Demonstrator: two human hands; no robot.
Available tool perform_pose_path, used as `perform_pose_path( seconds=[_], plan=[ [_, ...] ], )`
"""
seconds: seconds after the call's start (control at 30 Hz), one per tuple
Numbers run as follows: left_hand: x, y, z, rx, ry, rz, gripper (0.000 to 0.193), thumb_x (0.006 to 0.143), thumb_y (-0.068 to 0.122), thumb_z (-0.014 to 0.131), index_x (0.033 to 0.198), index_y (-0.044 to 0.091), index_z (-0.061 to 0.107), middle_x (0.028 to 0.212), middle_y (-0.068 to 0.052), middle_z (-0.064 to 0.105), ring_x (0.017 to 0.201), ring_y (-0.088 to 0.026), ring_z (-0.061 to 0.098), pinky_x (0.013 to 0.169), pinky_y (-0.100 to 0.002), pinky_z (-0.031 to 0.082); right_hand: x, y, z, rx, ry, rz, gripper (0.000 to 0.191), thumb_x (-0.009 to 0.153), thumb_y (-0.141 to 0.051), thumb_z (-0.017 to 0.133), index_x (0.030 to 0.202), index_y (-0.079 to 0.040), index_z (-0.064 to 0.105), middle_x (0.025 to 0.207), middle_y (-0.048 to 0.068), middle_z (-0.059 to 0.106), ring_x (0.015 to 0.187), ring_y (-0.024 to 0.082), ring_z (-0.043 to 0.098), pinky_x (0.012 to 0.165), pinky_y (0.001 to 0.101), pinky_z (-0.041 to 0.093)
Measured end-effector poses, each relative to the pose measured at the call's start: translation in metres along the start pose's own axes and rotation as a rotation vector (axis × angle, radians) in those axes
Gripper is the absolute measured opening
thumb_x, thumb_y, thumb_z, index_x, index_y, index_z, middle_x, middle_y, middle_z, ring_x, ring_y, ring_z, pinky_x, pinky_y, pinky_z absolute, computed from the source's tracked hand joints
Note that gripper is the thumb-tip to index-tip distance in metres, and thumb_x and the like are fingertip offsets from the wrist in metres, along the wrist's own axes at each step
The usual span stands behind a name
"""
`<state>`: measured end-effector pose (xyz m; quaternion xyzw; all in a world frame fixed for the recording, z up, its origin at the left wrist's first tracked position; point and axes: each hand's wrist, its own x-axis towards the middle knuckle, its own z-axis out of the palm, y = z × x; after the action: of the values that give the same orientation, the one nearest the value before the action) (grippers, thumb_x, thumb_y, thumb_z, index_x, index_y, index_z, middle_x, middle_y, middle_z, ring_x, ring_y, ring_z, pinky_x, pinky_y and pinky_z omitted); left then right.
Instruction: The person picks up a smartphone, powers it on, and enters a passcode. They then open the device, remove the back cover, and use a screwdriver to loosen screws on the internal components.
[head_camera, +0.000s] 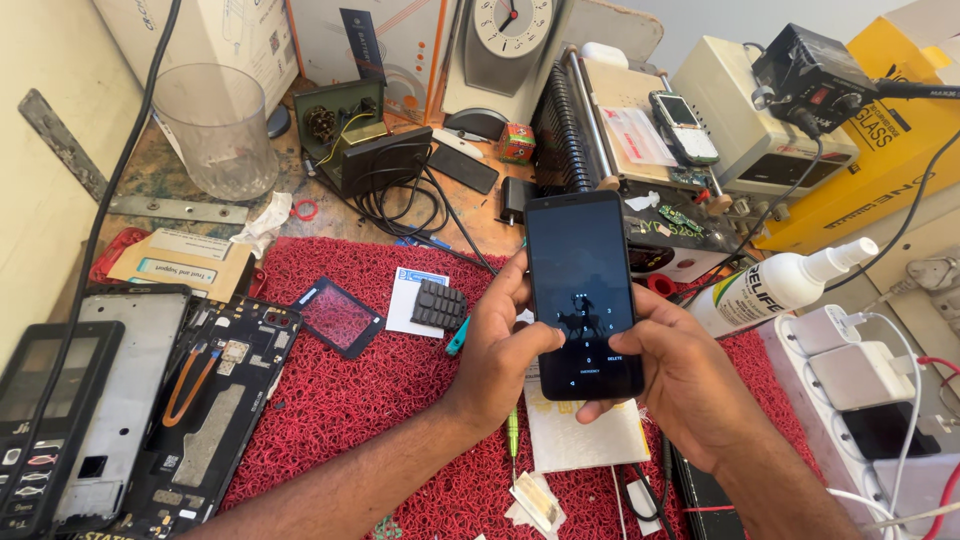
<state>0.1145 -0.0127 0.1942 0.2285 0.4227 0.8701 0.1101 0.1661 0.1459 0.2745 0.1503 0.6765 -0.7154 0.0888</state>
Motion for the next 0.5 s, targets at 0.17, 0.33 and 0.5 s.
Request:
perform_pose_path(
  seconds=[0.17, 0.33, 0.5],
  plan=[
    [0.0005, 0.0002, 0.0001, -0.001, 0.003, -0.021, 0.078, 0.078, 0.004, 0.056, 0.154, -0.003, 0.038, 0.115, -0.013, 0.065, 0.108, -0.017, 0.061, 0.099, -0.032, 0.048, -0.0025, -0.0025, 0.0029, -0.015, -0.001, -0.006, 0.039, 0.087, -0.009, 0.048, 0.124, -0.001, 0.059, 0.099, 0.014, 0.072, 0.079, 0.027, 0.074, 0.056, 0.0484, 0.064],
    [0.0006, 0.0005, 0.0006, -0.003, -0.002, -0.026, 0.08, 0.077, 0.002, 0.057, 0.154, -0.002, 0.038, 0.115, -0.013, 0.065, 0.109, -0.016, 0.062, 0.099, -0.031, 0.049, -0.0036, -0.0043, 0.0044, -0.009, 0.006, -0.002, 0.044, 0.097, -0.035, 0.045, 0.124, -0.003, 0.059, 0.098, 0.013, 0.074, 0.08, 0.025, 0.075, 0.054, 0.0456, 0.063],
    [0.0013, -0.0004, 0.0007, 0.008, 0.003, -0.027, 0.082, 0.074, -0.001, 0.057, 0.154, -0.001, 0.038, 0.115, -0.011, 0.064, 0.108, -0.016, 0.061, 0.094, -0.03, 0.051, -0.0038, -0.0061, 0.0072, -0.013, -0.005, -0.006, 0.047, 0.097, -0.038, 0.046, 0.126, -0.003, 0.059, 0.099, 0.013, 0.074, 0.082, 0.025, 0.075, 0.055, 0.0459, 0.063]
  ],
)
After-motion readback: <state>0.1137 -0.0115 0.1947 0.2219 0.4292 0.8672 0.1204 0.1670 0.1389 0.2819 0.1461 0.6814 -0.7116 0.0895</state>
